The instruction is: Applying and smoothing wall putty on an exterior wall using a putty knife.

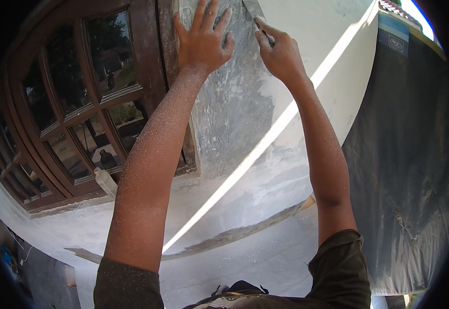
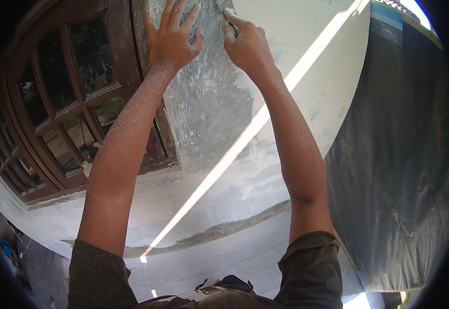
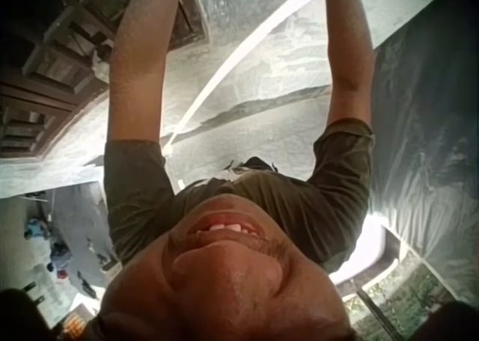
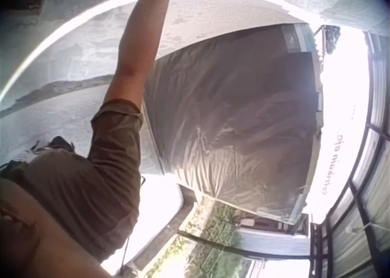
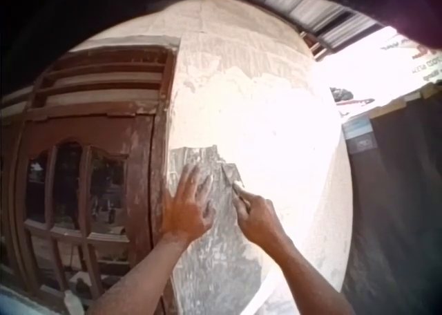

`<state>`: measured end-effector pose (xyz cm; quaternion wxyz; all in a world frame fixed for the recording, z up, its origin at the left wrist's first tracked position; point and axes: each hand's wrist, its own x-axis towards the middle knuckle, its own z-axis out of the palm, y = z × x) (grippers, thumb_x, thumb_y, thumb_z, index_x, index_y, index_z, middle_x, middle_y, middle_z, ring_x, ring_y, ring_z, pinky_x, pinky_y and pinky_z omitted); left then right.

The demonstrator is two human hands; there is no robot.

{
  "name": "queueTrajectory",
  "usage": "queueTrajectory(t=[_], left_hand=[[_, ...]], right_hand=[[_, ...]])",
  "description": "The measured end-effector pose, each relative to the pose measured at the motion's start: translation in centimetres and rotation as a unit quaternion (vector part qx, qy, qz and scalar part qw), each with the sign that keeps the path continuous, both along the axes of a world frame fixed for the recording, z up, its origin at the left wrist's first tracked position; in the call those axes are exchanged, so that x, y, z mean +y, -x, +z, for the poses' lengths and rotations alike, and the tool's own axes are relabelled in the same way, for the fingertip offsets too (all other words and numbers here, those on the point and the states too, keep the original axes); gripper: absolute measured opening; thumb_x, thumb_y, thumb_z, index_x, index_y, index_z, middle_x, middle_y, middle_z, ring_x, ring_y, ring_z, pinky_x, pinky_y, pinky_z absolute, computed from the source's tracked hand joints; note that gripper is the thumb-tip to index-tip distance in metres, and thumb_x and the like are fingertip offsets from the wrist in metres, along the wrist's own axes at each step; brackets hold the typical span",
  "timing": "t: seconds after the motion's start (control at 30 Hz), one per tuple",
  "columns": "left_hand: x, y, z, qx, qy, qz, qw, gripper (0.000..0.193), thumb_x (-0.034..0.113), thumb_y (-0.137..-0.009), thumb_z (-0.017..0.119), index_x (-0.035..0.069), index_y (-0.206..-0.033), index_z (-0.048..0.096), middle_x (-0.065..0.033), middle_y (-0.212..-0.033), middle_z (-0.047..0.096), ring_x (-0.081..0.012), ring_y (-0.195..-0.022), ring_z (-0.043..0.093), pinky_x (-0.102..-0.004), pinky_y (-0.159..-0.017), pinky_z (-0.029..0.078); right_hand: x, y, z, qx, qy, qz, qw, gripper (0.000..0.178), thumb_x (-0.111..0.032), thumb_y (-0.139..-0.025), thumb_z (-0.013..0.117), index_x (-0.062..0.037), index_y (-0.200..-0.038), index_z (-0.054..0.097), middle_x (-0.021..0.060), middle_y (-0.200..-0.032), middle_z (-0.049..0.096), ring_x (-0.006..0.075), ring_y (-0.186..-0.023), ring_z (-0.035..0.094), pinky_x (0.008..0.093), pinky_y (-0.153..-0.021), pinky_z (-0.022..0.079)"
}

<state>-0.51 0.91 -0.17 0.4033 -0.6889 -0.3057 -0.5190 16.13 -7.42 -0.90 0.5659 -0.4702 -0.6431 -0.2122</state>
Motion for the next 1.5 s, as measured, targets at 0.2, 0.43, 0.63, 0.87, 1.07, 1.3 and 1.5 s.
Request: queueTrajectory(t=[0.2, 0.43, 0.63, 0.87, 1.07, 1.3, 1.5], left_hand=[[0.3, 0.2, -0.1, -0.003, 0.003, -0.005, 1.000, 0.060, 0.033, -0.087, 0.064, 0.013, -0.143, 0.058, -0.0084, -0.165, 0.033, -0.0245, -0.156, 0.021, -0.0679, -0.119, 0.019], [0.1, 0.0, -0.1, 0.000, -0.001, -0.002, 1.000, 0.061, 0.033, -0.086, 0.066, 0.013, -0.143, 0.058, -0.0081, -0.164, 0.034, -0.0244, -0.155, 0.022, -0.0676, -0.118, 0.020], [0.1, -0.4, -0.1, -0.008, 0.012, -0.023, 1.000, 0.060, 0.030, -0.086, 0.066, 0.013, -0.143, 0.058, -0.0084, -0.164, 0.033, -0.0253, -0.155, 0.023, -0.0676, -0.117, 0.022], [4.3, 0.0, 0.1, -0.040, -0.205, -0.200, 0.957, 0.059, 0.029, -0.086, 0.066, 0.014, -0.142, 0.059, -0.0084, -0.164, 0.034, -0.0257, -0.155, 0.024, -0.0672, -0.116, 0.024], [0.0, 0.2, 0.1, -0.018, 0.001, -0.049, 0.999, 0.060, 0.029, -0.085, 0.067, 0.013, -0.142, 0.059, -0.0088, -0.163, 0.035, -0.0259, -0.155, 0.024, -0.0672, -0.116, 0.024], [0.7, 0.2, -0.2, -0.007, -0.013, -0.017, 1.000, 0.060, 0.031, -0.086, 0.066, 0.014, -0.143, 0.058, -0.0089, -0.163, 0.036, -0.0254, -0.155, 0.023, -0.0693, -0.116, 0.021], [0.7, 0.1, -0.2, -0.007, -0.010, -0.027, 1.000, 0.060, 0.031, -0.086, 0.064, 0.014, -0.143, 0.057, -0.0092, -0.162, 0.036, -0.0256, -0.155, 0.024, -0.0692, -0.118, 0.019]], right_hand=[[0.5, -0.1, -3.0, -0.034, -0.040, 0.011, 0.999, 0.038, -0.016, -0.098, 0.061, -0.0063, -0.135, 0.065, 0.0302, -0.096, 0.072, 0.0418, -0.075, 0.072, 0.0460, -0.079, 0.056], [0.3, -0.5, -1.9, -0.008, -0.007, -0.001, 1.000, 0.038, -0.018, -0.099, 0.061, -0.0081, -0.135, 0.066, 0.0280, -0.097, 0.073, 0.0339, -0.070, 0.072, 0.0430, -0.076, 0.057], [1.0, -1.1, -1.1, -0.006, -0.027, 0.002, 1.000, 0.037, -0.019, -0.100, 0.062, -0.0089, -0.134, 0.067, 0.0280, -0.097, 0.073, 0.0358, -0.070, 0.072, 0.0428, -0.077, 0.057], [1.7, -0.3, -2.7, -0.060, -0.073, -0.013, 0.995, 0.037, -0.018, -0.099, 0.061, -0.0068, -0.135, 0.066, 0.0269, -0.099, 0.074, 0.0379, -0.077, 0.074, 0.0429, -0.080, 0.058], [-0.3, -0.1, -0.7, -0.007, 0.010, -0.012, 1.000, 0.037, -0.017, -0.099, 0.060, -0.0068, -0.135, 0.066, 0.0266, -0.101, 0.074, 0.0371, -0.078, 0.074, 0.0429, -0.080, 0.058], [-0.3, 0.4, -0.7, 0.025, 0.060, -0.014, 0.998, 0.038, -0.016, -0.099, 0.059, -0.0078, -0.136, 0.065, 0.0299, -0.099, 0.072, 0.0430, -0.081, 0.073, 0.0462, -0.083, 0.057], [-0.4, 1.4, -3.4, 0.010, 0.008, -0.001, 1.000, 0.038, -0.015, -0.099, 0.058, -0.0058, -0.135, 0.065, 0.0311, -0.098, 0.071, 0.0463, -0.085, 0.072, 0.0486, -0.084, 0.056]])
